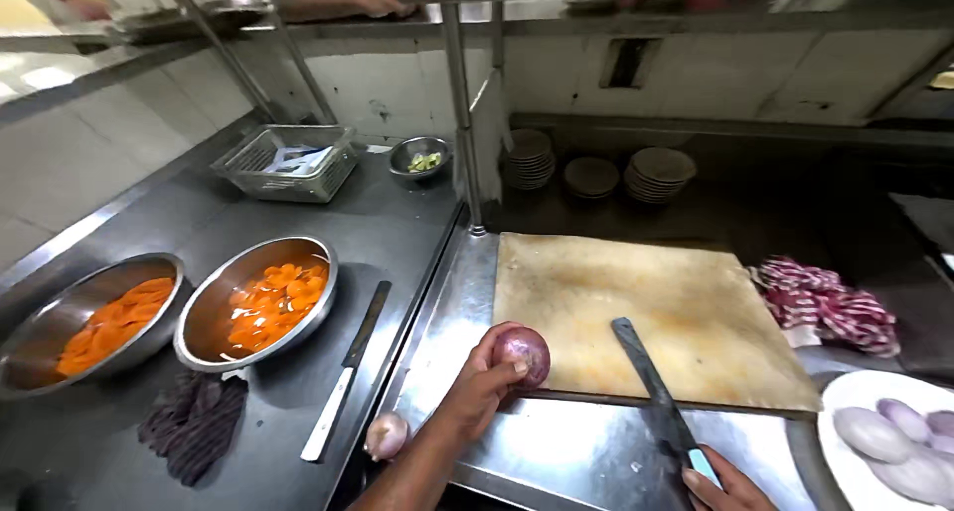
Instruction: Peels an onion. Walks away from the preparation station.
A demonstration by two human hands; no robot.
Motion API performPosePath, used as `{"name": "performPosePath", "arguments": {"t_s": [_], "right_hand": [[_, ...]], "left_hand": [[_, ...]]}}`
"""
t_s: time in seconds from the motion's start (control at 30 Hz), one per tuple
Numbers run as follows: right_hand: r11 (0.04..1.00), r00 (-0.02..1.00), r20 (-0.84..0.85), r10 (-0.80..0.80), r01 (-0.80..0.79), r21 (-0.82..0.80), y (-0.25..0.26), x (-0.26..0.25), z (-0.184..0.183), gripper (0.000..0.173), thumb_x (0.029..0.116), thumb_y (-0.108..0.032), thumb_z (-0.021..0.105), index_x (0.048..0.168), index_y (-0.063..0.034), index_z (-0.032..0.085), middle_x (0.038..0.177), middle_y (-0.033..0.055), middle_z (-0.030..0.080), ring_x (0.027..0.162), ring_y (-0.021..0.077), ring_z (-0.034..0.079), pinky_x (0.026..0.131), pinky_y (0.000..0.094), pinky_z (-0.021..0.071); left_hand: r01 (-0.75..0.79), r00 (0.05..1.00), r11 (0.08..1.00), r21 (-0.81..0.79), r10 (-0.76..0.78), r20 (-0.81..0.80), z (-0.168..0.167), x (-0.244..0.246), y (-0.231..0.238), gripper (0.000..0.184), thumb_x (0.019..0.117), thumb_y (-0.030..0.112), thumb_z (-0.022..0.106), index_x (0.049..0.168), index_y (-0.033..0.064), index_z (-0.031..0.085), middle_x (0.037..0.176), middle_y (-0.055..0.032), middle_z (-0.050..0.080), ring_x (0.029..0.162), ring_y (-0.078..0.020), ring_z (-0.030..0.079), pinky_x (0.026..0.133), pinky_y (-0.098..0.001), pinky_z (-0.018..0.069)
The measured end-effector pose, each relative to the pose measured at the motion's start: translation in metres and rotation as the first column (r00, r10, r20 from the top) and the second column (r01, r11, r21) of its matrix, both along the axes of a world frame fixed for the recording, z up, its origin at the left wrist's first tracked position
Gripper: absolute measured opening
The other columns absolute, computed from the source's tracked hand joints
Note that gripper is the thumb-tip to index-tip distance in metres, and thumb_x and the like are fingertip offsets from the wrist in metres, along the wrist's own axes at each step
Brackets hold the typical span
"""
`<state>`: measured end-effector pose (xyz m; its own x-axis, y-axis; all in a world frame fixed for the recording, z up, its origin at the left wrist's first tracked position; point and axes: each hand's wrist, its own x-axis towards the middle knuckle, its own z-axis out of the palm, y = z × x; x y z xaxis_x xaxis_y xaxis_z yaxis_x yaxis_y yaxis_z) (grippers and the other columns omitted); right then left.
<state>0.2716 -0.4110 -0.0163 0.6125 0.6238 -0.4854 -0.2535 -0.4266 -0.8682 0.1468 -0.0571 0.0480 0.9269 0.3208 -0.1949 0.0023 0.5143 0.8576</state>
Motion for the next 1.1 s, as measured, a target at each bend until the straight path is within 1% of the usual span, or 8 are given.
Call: {"name": "performPosePath", "arguments": {"t_s": [0.1, 0.23, 0.33, 0.43, 0.5, 0.6, 0.83, 1.1], "right_hand": [[1.000, 1.000, 0.015, 0.010, -0.010, 0.001, 0.000, -0.001, 0.000, 0.023, 0.1032, -0.019, 0.050, 0.120, -0.0046, 0.050, 0.068, 0.0007, 0.057, 0.050, 0.0140, 0.058, 0.049, 0.0337, 0.0550], [0.996, 0.998, -0.004, -0.063, 0.063, 0.057, 0.000, -0.008, 0.000, 0.022, 0.1029, -0.018, 0.049, 0.121, -0.0058, 0.047, 0.067, 0.0011, 0.056, 0.049, 0.0139, 0.057, 0.048, 0.0322, 0.0545], [0.972, 0.992, 0.002, -0.130, 0.127, 0.197, 0.002, -0.020, 0.014, 0.023, 0.1055, -0.019, 0.040, 0.123, -0.0052, 0.044, 0.068, -0.0017, 0.055, 0.050, 0.0117, 0.057, 0.048, 0.0304, 0.0548], [0.960, 0.996, 0.066, -0.059, 0.038, 0.277, 0.008, -0.029, 0.049, 0.021, 0.1052, -0.017, 0.042, 0.121, -0.0031, 0.045, 0.075, -0.0015, 0.061, 0.060, 0.0125, 0.064, 0.058, 0.0328, 0.0595], [0.971, 0.988, 0.153, 0.008, -0.045, 0.236, 0.014, -0.032, 0.070, 0.025, 0.1048, -0.019, 0.043, 0.121, -0.0003, 0.048, 0.075, 0.0001, 0.060, 0.061, 0.0133, 0.063, 0.059, 0.0347, 0.0582], [0.973, 0.964, 0.259, 0.063, -0.117, 0.200, 0.022, -0.038, 0.087, 0.032, 0.1083, -0.028, 0.040, 0.120, -0.0004, 0.050, 0.070, 0.0001, 0.058, 0.055, 0.0121, 0.060, 0.052, 0.0331, 0.0551], [0.971, 0.930, 0.325, 0.172, -0.215, 0.100, 0.027, -0.045, 0.092, 0.046, 0.1098, -0.041, 0.038, 0.117, 0.0014, 0.054, 0.070, 0.0040, 0.059, 0.054, 0.0146, 0.059, 0.051, 0.0353, 0.0537], [0.980, 0.902, 0.386, 0.193, -0.198, -0.027, 0.027, -0.052, 0.095, 0.046, 0.1099, -0.038, 0.039, 0.117, 0.0049, 0.054, 0.067, 0.0081, 0.059, 0.053, 0.0206, 0.061, 0.052, 0.0417, 0.0548]], "left_hand": [[0.069, 0.996, 0.997, 0.032, -0.068, -0.051, -0.001, 0.032, -0.020, 0.060, 0.0881, 0.016, 0.065, 0.143, 0.0046, 0.044, 0.121, -0.0170, 0.065, 0.103, -0.0249, 0.068, 0.092, -0.0429, 0.0580], [0.123, 0.991, 0.991, -0.045, -0.125, -0.041, -0.004, 0.051, -0.043, 0.065, 0.0919, 0.013, 0.062, 0.151, 0.0092, 0.036, 0.125, -0.0209, 0.062, 0.104, -0.0304, 0.068, 0.093, -0.0477, 0.0575], [0.130, 0.991, 0.989, -0.065, -0.130, 0.010, 0.013, 0.045, -0.062, 0.074, 0.0891, 0.016, 0.071, 0.153, 0.0089, 0.033, 0.125, -0.0205, 0.063, 0.104, -0.0303, 0.069, 0.093, -0.0474, 0.0581], [0.142, 0.988, 0.988, -0.068, -0.137, 0.078, 0.029, 0.028, -0.078, 0.079, 0.0851, 0.016, 0.078, 0.148, 0.0053, 0.032, 0.126, -0.0188, 0.063, 0.106, -0.0308, 0.069, 0.093, -0.0491, 0.0584], [0.144, 0.984, 0.988, -0.055, -0.137, 0.113, 0.035, 0.020, -0.085, 0.081, 0.0835, 0.015, 0.080, 0.147, 0.0050, 0.031, 0.128, -0.0181, 0.061, 0.108, -0.0315, 0.068, 0.094, -0.0506, 0.0581], [0.128, 0.983, 0.991, -0.036, -0.121, 0.141, 0.038, 0.014, -0.092, 0.081, 0.0829, 0.014, 0.081, 0.145, 0.0050, 0.031, 0.129, -0.0173, 0.060, 0.110, -0.0304, 0.067, 0.095, -0.0501, 0.0574], [0.105, 0.976, 0.994, -0.017, -0.099, 0.192, 0.038, 0.005, -0.093, 0.080, 0.0833, 0.012, 0.081, 0.146, 0.0038, 0.031, 0.129, -0.0145, 0.060, 0.112, -0.0266, 0.066, 0.096, -0.0470, 0.0570], [0.113, 0.980, 0.993, 0.036, -0.117, 0.162, 0.031, 0.000, -0.096, 0.080, 0.0839, 0.013, 0.080, 0.147, 0.0011, 0.032, 0.132, -0.0152, 0.058, 0.114, -0.0255, 0.066, 0.097, -0.0458, 0.0575]]}}
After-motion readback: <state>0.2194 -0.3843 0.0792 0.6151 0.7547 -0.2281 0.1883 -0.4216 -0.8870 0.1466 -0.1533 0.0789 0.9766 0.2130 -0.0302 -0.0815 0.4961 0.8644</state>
